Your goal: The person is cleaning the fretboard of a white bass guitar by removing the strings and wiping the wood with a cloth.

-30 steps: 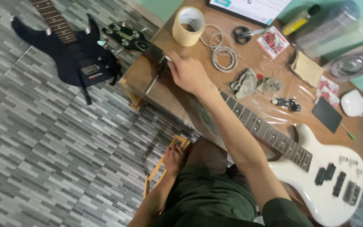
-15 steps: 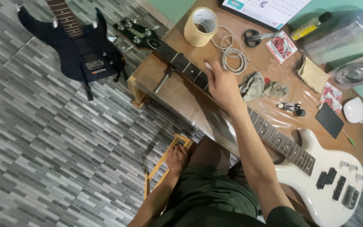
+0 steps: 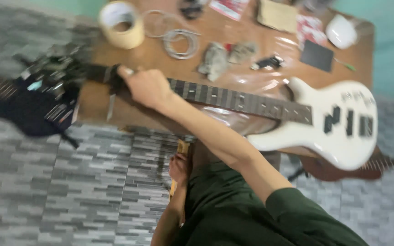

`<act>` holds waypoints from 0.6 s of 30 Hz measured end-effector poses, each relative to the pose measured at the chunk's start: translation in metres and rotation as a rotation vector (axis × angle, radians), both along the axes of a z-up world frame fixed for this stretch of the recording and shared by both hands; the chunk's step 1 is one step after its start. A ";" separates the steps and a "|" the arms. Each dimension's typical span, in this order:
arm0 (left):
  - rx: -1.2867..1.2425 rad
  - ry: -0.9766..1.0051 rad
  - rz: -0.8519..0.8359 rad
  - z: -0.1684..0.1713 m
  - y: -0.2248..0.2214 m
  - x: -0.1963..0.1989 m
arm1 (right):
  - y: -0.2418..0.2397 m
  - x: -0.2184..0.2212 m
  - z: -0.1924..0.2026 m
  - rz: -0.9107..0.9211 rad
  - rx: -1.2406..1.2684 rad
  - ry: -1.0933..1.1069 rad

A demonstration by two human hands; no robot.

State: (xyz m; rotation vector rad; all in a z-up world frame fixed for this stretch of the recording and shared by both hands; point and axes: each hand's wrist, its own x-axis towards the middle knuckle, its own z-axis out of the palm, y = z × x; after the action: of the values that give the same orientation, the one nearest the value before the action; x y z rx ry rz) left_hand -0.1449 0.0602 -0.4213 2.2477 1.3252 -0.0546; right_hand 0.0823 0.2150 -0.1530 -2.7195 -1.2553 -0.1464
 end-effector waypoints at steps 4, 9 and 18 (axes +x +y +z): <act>0.165 -0.020 -0.040 -0.023 -0.009 -0.004 | -0.060 -0.006 0.020 0.017 -0.003 0.108; 0.380 -0.009 0.084 -0.047 -0.016 -0.002 | -0.146 -0.007 0.026 -0.022 -0.047 0.080; 0.303 -0.031 0.027 -0.051 -0.014 -0.010 | -0.313 -0.011 0.021 -0.396 -0.110 -0.161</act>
State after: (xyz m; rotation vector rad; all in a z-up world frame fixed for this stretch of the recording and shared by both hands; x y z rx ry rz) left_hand -0.1554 0.0464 -0.4722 2.4662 1.4265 0.2025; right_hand 0.0713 -0.0983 -0.1324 -3.0753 -0.7593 -0.3535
